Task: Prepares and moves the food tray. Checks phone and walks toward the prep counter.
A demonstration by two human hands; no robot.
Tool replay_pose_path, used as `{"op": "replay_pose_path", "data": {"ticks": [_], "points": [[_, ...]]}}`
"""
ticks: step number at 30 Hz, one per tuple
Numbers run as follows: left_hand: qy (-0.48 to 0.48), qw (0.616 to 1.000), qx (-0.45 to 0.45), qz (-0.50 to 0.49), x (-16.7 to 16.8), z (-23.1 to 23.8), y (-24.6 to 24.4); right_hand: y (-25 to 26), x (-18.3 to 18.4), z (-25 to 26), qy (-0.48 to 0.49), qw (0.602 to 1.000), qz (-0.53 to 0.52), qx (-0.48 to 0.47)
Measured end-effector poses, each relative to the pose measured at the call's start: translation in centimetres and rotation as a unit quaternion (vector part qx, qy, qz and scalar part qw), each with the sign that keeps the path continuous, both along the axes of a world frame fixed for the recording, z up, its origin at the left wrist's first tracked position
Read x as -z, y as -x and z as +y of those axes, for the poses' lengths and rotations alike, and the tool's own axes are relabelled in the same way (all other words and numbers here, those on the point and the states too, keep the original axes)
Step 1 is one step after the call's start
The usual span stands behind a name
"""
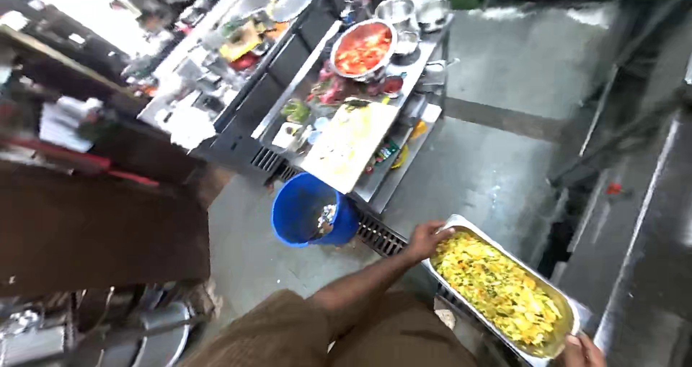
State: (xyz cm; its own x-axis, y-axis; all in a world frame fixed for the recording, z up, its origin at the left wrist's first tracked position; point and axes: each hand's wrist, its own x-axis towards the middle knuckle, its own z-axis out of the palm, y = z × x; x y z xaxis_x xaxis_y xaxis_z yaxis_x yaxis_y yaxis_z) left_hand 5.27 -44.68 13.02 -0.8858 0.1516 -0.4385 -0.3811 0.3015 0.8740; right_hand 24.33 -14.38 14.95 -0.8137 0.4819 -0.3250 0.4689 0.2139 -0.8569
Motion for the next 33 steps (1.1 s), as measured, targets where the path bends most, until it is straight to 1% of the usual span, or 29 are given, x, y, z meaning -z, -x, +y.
{"op": "replay_pose_path", "data": {"ticks": [1, 2, 4, 6, 9, 11, 13, 15, 17, 20, 22, 24, 26, 28, 29, 31, 32, 33], "points": [[0.002, 0.999, -0.053, -0.001, -1.9, -3.4, -1.6, 1.9, -0.9, -1.7, 0.008, 0.999, 0.01, -0.043], [0.017, 0.995, -0.099, 0.007, -3.0, -6.9, -3.1, 3.7, -1.7, -3.8, 0.019, 0.997, 0.02, -0.075], [0.044, 0.981, -0.186, 0.039, -4.3, -13.6, -5.7, 7.2, -3.4, -8.6, 0.036, 0.988, 0.041, -0.144], [0.048, 0.96, -0.266, 0.068, -6.0, -19.5, -8.4, 10.3, -4.8, -14.1, 0.04, 0.975, 0.048, -0.211], [0.036, 0.921, -0.38, 0.081, -6.4, -27.6, -12.5, 14.2, -4.0, -22.7, 0.068, 0.948, 0.037, -0.31], [0.031, 0.899, -0.427, 0.089, -5.7, -32.3, -14.7, 16.4, -3.5, -28.6, 0.065, 0.932, 0.025, -0.356], [-0.004, 0.882, -0.461, 0.099, -5.4, -36.3, -16.4, 18.4, -3.7, -34.3, 0.062, 0.92, 0.025, -0.386], [-0.043, 0.872, -0.476, 0.103, -5.8, -40.0, -17.6, 19.9, -3.9, -39.6, 0.063, 0.916, 0.032, -0.395], [-0.061, 0.871, -0.476, 0.109, -6.1, -43.3, -17.6, 21.2, -3.8, -43.9, 0.063, 0.919, 0.04, -0.387], [-0.051, 0.869, -0.483, 0.095, -6.5, -46.4, -15.1, 23.3, -4.6, -47.9, 0.05, 0.93, 0.036, -0.363], [-0.05, 0.869, -0.486, 0.085, -6.9, -47.2, -12.4, 25.0, -5.2, -48.8, 0.041, 0.938, 0.034, -0.343], [-0.052, 0.87, -0.484, 0.086, -7.0, -47.4, -9.0, 27.8, -5.0, -49.1, 0.043, 0.949, 0.045, -0.31], [-0.054, 0.872, -0.481, 0.078, -6.5, -46.9, -6.2, 30.2, -4.6, -48.7, 0.044, 0.957, 0.052, -0.283], [-0.072, 0.863, -0.494, 0.077, -5.0, -46.1, -3.1, 32.9, -3.5, -48.1, 0.047, 0.96, 0.06, -0.271], [-0.072, 0.857, -0.504, 0.079, -3.8, -45.9, -1.4, 34.4, -2.3, -48.0, 0.042, 0.958, 0.067, -0.275], [-0.045, 0.851, -0.519, 0.072, -0.8, -45.0, 0.6, 36.4, 1.0, -47.1, 0.017, 0.946, 0.063, -0.316], [-0.028, 0.845, -0.529, 0.072, 0.4, -44.2, 0.9, 36.7, 2.1, -46.5, 0.005, 0.94, 0.061, -0.337], [-0.021, 0.839, -0.538, 0.079, 0.9, -43.9, 1.7, 37.6, 2.2, -46.2, -0.004, 0.933, 0.063, -0.355]]}}
